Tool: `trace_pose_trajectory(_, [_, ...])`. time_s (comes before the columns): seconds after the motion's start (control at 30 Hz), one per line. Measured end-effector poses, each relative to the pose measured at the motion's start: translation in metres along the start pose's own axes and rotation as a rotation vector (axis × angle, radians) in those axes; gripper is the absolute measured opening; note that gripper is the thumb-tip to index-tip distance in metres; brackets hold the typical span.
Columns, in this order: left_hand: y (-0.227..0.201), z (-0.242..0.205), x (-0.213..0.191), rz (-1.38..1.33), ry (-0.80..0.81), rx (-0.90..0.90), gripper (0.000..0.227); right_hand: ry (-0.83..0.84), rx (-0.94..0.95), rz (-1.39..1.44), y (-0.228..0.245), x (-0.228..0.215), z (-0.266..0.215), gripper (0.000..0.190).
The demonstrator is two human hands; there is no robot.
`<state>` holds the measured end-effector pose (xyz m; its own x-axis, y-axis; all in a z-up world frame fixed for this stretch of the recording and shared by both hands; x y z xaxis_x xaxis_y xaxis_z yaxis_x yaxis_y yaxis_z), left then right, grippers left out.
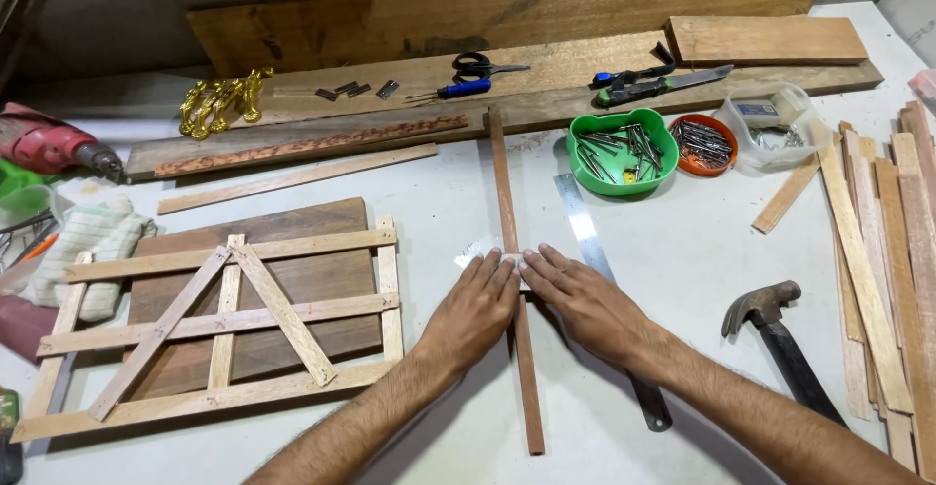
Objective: Measure and assemble a wooden frame structure using thin wood strips, a ruler, and a hammer.
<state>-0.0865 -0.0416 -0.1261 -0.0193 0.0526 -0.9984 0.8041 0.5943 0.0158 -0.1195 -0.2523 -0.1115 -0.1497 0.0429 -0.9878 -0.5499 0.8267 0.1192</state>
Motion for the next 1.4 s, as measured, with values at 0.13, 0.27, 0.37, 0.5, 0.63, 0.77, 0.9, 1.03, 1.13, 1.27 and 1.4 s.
trace_pose_trajectory(0.13, [0.023,0.026,0.003,-0.034,-0.003,-0.016,0.051,0.017,0.038,0.027,-0.016,-0.010,0.024,0.056])
trace_pose_trajectory(0.27, [0.059,0.062,0.006,-0.104,-0.072,-0.041,0.048,-0.004,0.099,0.007,-0.041,-0.012,0.060,0.063])
trace_pose_trajectory(0.37, [0.084,0.086,0.005,-0.107,-0.070,-0.071,0.044,-0.042,0.121,-0.021,-0.059,-0.011,0.084,0.066])
trace_pose_trajectory(0.5, [0.105,0.106,0.003,-0.095,-0.143,-0.130,0.043,-0.048,0.182,-0.061,-0.066,-0.026,0.106,0.065])
trace_pose_trajectory(0.63, [0.110,0.110,0.017,-0.019,-0.199,-0.124,0.041,-0.045,0.202,-0.163,-0.068,-0.018,0.112,0.059])
trace_pose_trajectory(0.77, [0.086,0.079,0.006,-0.031,-0.135,-0.125,0.042,0.004,0.175,-0.144,-0.049,-0.014,0.090,0.053])
trace_pose_trajectory(0.9, [0.054,0.040,0.006,-0.053,-0.056,-0.048,0.049,0.112,0.150,-0.106,-0.014,-0.020,0.053,0.056])
trace_pose_trajectory(1.03, [0.009,-0.004,-0.008,-0.007,0.038,-0.008,0.055,0.171,0.093,-0.074,0.009,-0.013,0.012,0.062])
trace_pose_trajectory(1.13, [-0.022,-0.029,-0.007,0.050,0.078,0.009,0.057,0.220,0.043,-0.167,0.024,-0.007,-0.015,0.064])
trace_pose_trajectory(1.27, [-0.046,-0.045,0.005,-0.032,0.001,-0.028,0.048,0.188,-0.018,-0.132,0.036,0.001,-0.031,0.062])
trace_pose_trajectory(1.4, [-0.040,-0.034,0.009,-0.039,-0.046,-0.043,0.046,0.142,0.001,-0.105,0.029,0.004,-0.023,0.062])
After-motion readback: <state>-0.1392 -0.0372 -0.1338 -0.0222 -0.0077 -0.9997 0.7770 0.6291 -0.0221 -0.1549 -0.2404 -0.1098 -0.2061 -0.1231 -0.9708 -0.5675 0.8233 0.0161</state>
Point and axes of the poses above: each hand's wrist, its own z-axis towards the middle knuckle, its own x-axis out of the palm, y = z × x, the point moved 1 cm from there along z, towards the middle knuckle, and after that the axes turned 10 degrees about y, right-handed, at the moved point
